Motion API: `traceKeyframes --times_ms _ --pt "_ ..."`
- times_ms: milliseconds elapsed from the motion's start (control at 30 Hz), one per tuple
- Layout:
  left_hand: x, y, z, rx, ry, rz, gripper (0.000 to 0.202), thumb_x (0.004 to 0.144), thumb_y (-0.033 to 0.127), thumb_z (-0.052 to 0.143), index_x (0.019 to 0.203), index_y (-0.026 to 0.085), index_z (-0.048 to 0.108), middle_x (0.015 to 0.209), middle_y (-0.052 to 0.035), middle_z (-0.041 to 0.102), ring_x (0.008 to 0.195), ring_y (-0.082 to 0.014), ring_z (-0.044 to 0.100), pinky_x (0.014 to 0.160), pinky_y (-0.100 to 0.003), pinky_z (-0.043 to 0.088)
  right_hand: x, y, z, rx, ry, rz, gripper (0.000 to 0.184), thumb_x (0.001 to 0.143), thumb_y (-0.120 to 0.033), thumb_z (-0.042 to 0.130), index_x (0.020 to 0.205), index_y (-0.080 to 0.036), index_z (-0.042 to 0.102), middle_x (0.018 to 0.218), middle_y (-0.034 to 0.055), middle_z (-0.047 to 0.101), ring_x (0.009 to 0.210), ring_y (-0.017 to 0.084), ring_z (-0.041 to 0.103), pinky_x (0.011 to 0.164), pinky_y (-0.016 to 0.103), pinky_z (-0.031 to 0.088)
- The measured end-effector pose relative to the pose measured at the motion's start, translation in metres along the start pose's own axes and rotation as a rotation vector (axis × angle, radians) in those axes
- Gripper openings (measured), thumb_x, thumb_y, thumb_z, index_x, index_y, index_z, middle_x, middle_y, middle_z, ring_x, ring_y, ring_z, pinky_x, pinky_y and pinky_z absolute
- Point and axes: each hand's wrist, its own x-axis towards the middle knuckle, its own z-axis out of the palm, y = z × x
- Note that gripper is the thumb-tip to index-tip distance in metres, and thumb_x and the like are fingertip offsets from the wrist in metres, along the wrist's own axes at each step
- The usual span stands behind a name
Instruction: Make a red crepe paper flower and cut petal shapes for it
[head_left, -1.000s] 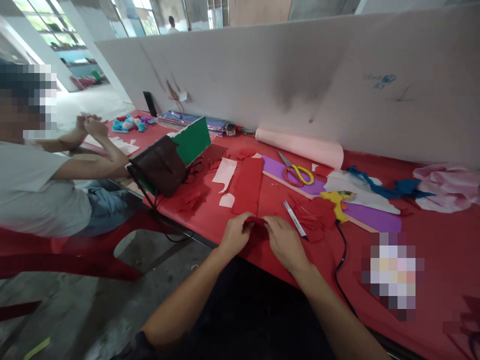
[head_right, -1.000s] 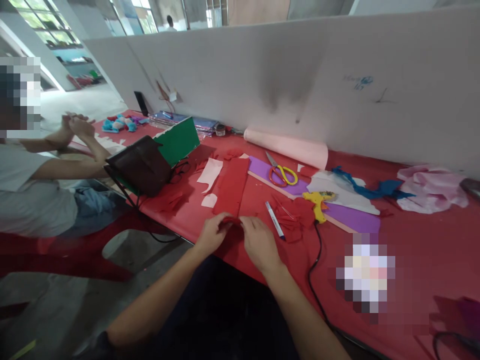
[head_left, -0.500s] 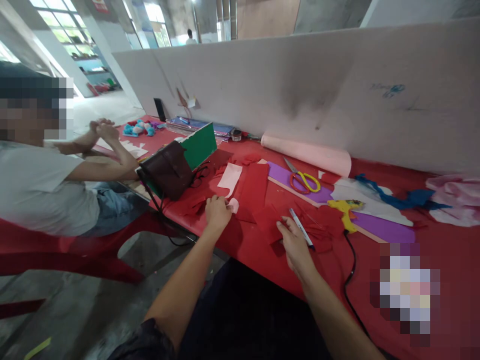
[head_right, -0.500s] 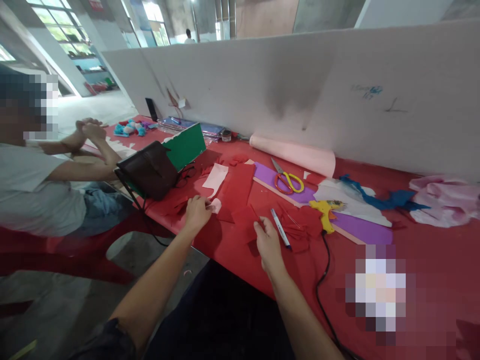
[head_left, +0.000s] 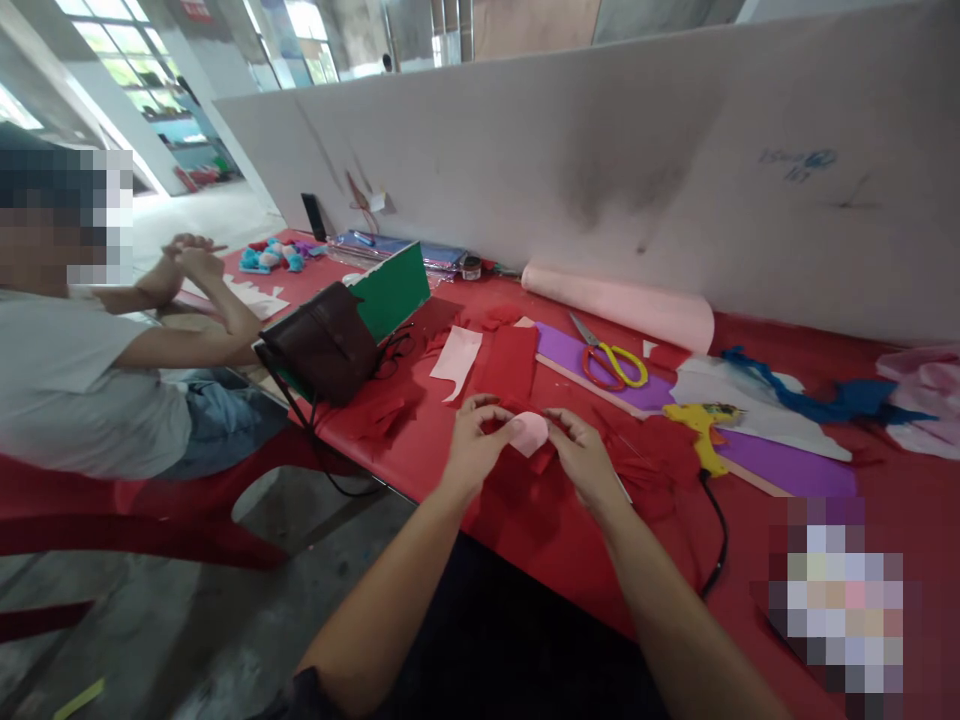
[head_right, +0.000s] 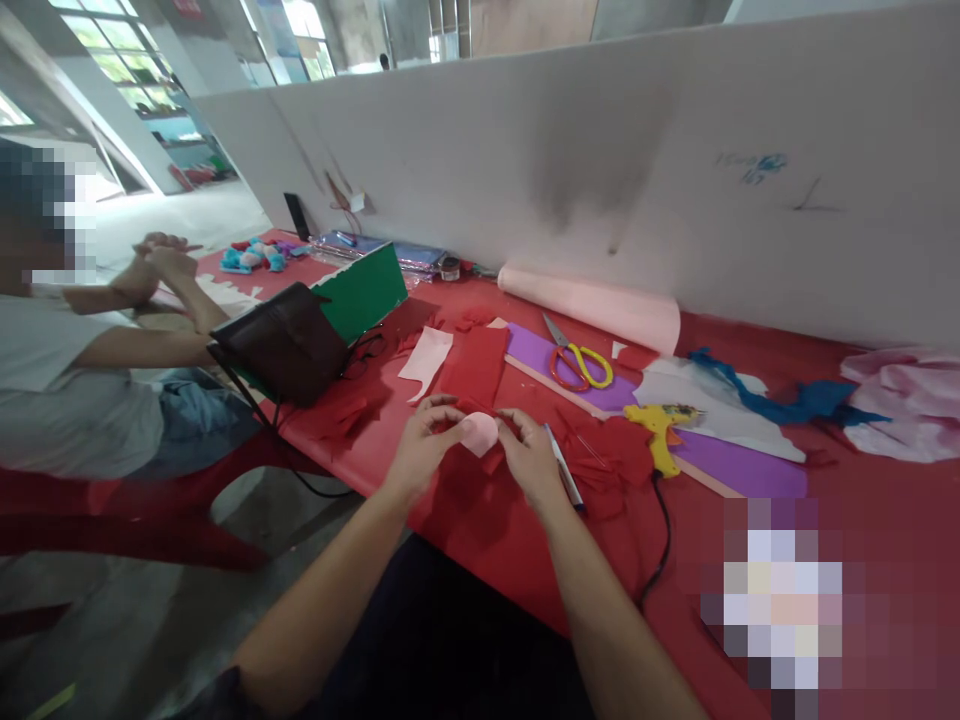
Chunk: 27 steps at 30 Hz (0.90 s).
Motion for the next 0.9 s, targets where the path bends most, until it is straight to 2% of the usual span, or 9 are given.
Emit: traceKeyframes --times_ms 67,167,300,400,567,733,800,900 --pt "0.0 -0.003 0.003 -0.003 -0.008 -0.007 0.004 0.066 0.022 0.074 0.067 0.019 0.071 0.113 -0.0092 0.06 0.115 -0.0244 0.054 0.103 -0.039 0.038 -0.003 0.004 -0.001 -0.013 -0.023 -0.02 0.027 0.078 -0.042 0.059 0.091 -0.021 0.068 0.09 0.0033 0.071 0.086 0.021 0.062 0.082 0.034 0.048" --pt "-0.001 -0.006 0.004 -0.074 -0.037 -0.034 0.004 0.068 0.023 0.073 0.069 0.019 0.071 0.111 -0.0084 0.063 0.108 -0.0227 0.059 0.1 -0.038 0.04 -0.006 0.006 -0.002 -0.042 -0.023 -0.066 0.028 0.083 -0.043 0.055 0.093 -0.021 0.068 0.091 0.0033 0.07 0.089 0.022 0.062 0.085 0.035 0.047" --pt "-0.004 -0.009 0.009 -0.215 -0.046 -0.146 0.011 0.068 0.026 0.073 0.073 0.017 0.07 0.083 -0.0043 0.068 0.079 -0.017 0.062 0.08 -0.032 0.048 -0.008 0.003 -0.002 -0.091 -0.018 -0.098 0.03 0.087 -0.044 0.05 0.099 -0.02 0.065 0.092 0.0039 0.068 0.09 0.022 0.061 0.085 0.035 0.046" --pt "-0.007 -0.009 0.012 -0.258 -0.026 -0.204 0.015 0.065 0.027 0.075 0.074 0.016 0.069 0.073 -0.0016 0.067 0.068 -0.0134 0.058 0.071 -0.028 0.046 -0.009 -0.002 -0.003 -0.168 -0.012 -0.113 0.03 0.088 -0.043 0.048 0.101 -0.02 0.062 0.094 0.0054 0.067 0.09 0.022 0.06 0.085 0.036 0.046" --pt "-0.009 -0.006 0.011 -0.254 -0.05 -0.217 0.014 0.066 0.027 0.075 0.071 0.016 0.067 0.07 0.0004 0.065 0.066 -0.0116 0.056 0.068 -0.025 0.044 -0.01 -0.005 -0.004 -0.271 0.034 -0.171 0.027 0.089 -0.042 0.047 0.098 -0.02 0.058 0.098 0.0086 0.066 0.092 0.023 0.059 0.085 0.038 0.046" --pt "-0.01 -0.009 0.01 -0.268 -0.051 -0.194 0.015 0.068 0.028 0.074 0.073 0.016 0.065 0.071 0.0004 0.064 0.067 -0.0114 0.057 0.067 -0.024 0.045 -0.011 -0.002 -0.003 -0.207 0.051 -0.183 0.027 0.09 -0.04 0.048 0.11 -0.022 0.054 0.097 0.0057 0.064 0.07 0.017 0.056 0.07 0.033 0.047" --pt "-0.01 -0.012 0.01 -0.27 -0.052 -0.176 0.017 0.069 0.029 0.074 0.075 0.017 0.065 0.072 0.0004 0.064 0.067 -0.0121 0.058 0.067 -0.025 0.046 -0.01 0.0 -0.003 -0.165 0.046 -0.202 0.023 0.09 -0.039 0.05 0.107 -0.024 0.055 0.097 0.0043 0.064 0.075 0.018 0.058 0.072 0.032 0.047" --pt "-0.01 -0.016 0.009 -0.244 -0.06 -0.129 0.015 0.071 0.029 0.074 0.078 0.017 0.066 0.074 0.0001 0.066 0.07 -0.0127 0.059 0.07 -0.026 0.047 -0.008 0.005 -0.003 -0.114 0.052 -0.233 0.018 0.087 -0.038 0.054 0.097 -0.023 0.056 0.099 0.0045 0.064 0.093 0.02 0.06 0.083 0.033 0.047"
